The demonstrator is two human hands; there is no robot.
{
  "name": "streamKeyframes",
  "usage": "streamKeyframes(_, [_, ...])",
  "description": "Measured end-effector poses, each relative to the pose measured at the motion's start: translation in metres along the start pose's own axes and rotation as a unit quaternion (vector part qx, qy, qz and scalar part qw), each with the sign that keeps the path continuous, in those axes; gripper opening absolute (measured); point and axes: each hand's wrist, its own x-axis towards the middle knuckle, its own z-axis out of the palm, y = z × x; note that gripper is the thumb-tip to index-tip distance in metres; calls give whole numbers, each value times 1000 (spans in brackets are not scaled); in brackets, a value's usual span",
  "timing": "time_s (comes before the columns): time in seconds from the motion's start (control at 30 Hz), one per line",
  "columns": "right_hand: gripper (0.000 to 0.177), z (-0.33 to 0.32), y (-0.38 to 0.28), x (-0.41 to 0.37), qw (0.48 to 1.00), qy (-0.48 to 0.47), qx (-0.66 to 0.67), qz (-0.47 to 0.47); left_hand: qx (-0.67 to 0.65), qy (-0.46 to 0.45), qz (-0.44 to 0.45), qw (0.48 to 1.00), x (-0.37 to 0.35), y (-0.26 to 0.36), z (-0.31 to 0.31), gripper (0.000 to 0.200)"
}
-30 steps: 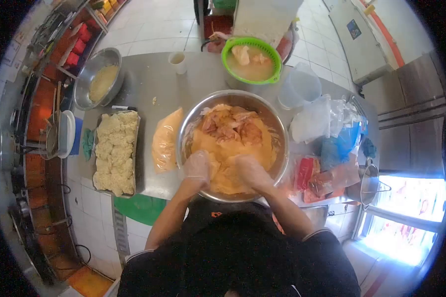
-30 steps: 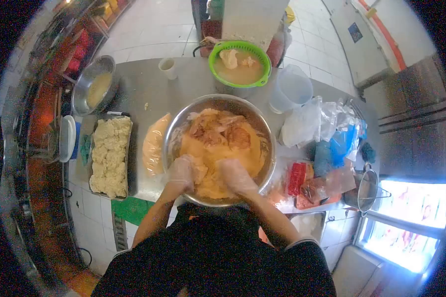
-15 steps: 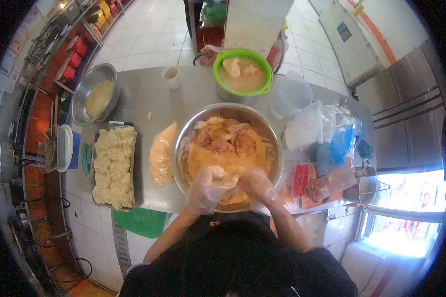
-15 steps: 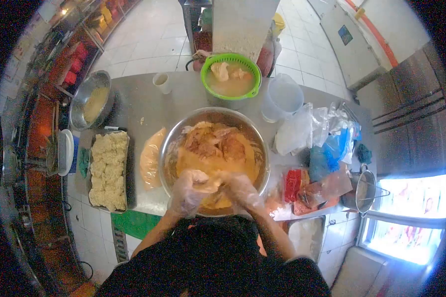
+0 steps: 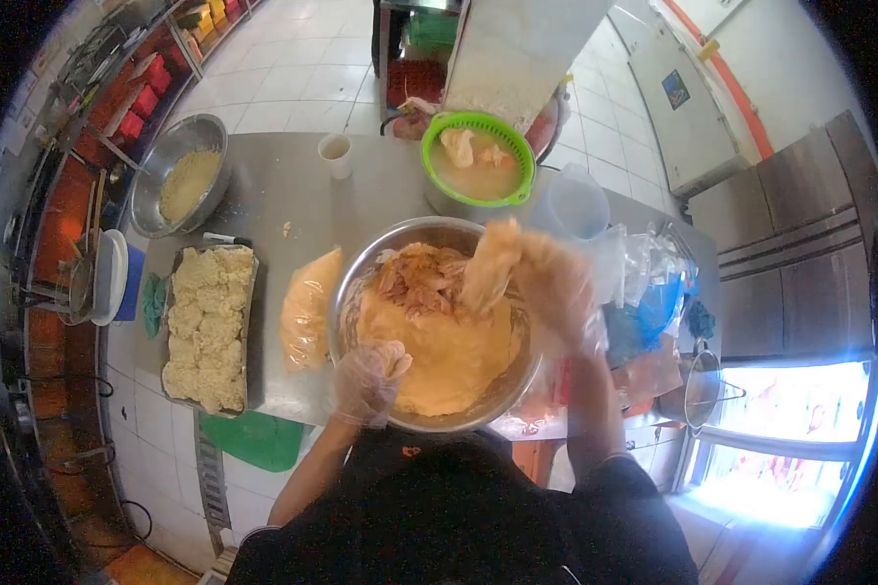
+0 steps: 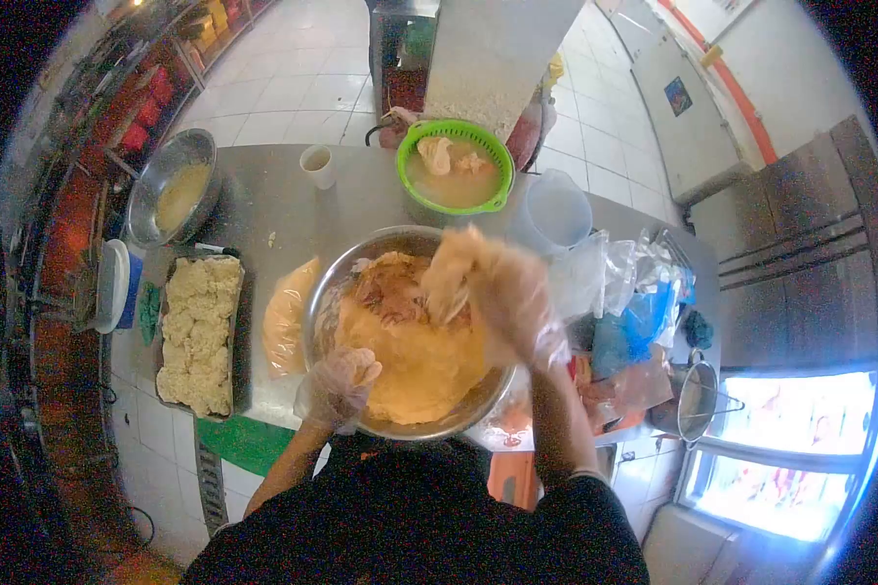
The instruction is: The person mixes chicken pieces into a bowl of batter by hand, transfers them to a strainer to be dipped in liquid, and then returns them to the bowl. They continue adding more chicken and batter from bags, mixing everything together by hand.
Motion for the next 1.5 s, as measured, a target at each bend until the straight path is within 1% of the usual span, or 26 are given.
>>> streamKeyframes(0.03, [33, -15, -31, 31, 998, 13, -23, 59, 12, -11, 1, 1000, 2, -3, 2, 25])
streamKeyframes(0.07, [33, -24, -46, 58, 992, -15, 8, 126, 5, -3, -13, 1000, 2, -5, 4, 25])
streamKeyframes(0.13, [34, -27, -43, 103, 988, -33, 2, 149, -8, 13, -41, 999, -4, -8, 9, 24])
streamKeyframes(0.17, [36, -20, -26, 123, 994, -23, -34, 105, -7, 23, -42, 999, -5, -7, 9, 25])
streamKeyframes(0.23, [22, 8, 44, 165, 997, -47, -60, 16, -4, 46, -48, 998, -4, -3, 7, 25])
streamKeyframes(0.27, [22, 21, 67, 181, 991, -72, -117, -12, -4, 47, -54, 997, -5, -3, 7, 25])
streamKeyframes(0.3, [23, 33, 90, 197, 980, -94, -171, -42, -3, 47, -61, 997, -5, -3, 7, 25])
streamKeyframes(0.37, [23, 51, 115, 218, 918, -151, -360, -65, -11, 32, -82, 996, -5, -2, 6, 25])
streamKeyframes(0.43, [23, 70, 156, 224, 909, -149, -378, -87, -26, 2, -109, 994, -3, -2, 5, 26])
streamKeyframes(0.47, [23, 75, 160, 226, 905, -148, -387, -97, -27, -5, -112, 993, -3, -5, 8, 26])
streamKeyframes(0.53, [22, 81, 159, 223, 903, -178, -380, -90, -29, -21, -119, 992, -6, -12, 15, 26])
streamKeyframes(0.6, [21, 75, 131, 210, 891, -230, -382, -80, -24, -24, -117, 993, -1, -5, 7, 27])
streamKeyframes(0.63, [21, 66, 103, 203, 879, -268, -387, -74, -21, -26, -114, 993, 0, -3, 4, 27])
streamKeyframes(0.7, [21, 70, 87, 196, 878, -279, -385, -56, -33, -43, -123, 991, -5, -12, 12, 26])
streamKeyframes(0.73, [22, 77, 90, 194, 889, -254, -378, -43, -39, -52, -126, 990, -6, -14, 16, 25])
streamKeyframes(0.8, [23, 90, 116, 191, 896, -204, -388, -61, -35, -37, -109, 993, -3, -9, 9, 24])
streamKeyframes(0.83, [23, 104, 144, 193, 892, -180, -404, -94, -32, -29, -102, 994, -2, -8, 6, 24])
streamKeyframes(0.9, [23, 116, 161, 190, 865, -148, -454, -153, -52, -48, -120, 990, -18, -35, 41, 24])
streamKeyframes(0.93, [24, 119, 161, 186, 842, -139, -490, -178, -46, -44, -121, 991, -18, -34, 40, 24])
streamKeyframes(1.0, [24, 121, 164, 190, 853, -149, -474, -160, -19, -20, -118, 993, -6, -9, 14, 24])
streamKeyframes(1.07, [25, 118, 170, 206, 910, -189, -361, -75, 5, 14, -103, 995, 4, 4, -2, 25])
streamKeyframes(1.17, [30, 67, 87, 221, 946, -172, -266, -77, 8, 36, -95, 995, 1, 5, 0, 25])
streamKeyframes(1.27, [28, 79, 143, 272, 900, -156, -380, -147, 10, 11, -93, 996, 2, 3, 3, 25])
streamKeyframes(1.37, [29, 117, 169, 303, 885, -88, -451, -77, 13, -15, -93, 995, 5, 5, -4, 26])
streamKeyframes(1.47, [28, 142, 185, 306, 901, -124, -407, -82, 26, -12, -104, 994, 3, 6, -3, 26])
streamKeyframes(1.5, [27, 153, 190, 306, 917, -105, -374, -94, 30, -10, -108, 994, 3, 6, -3, 26])
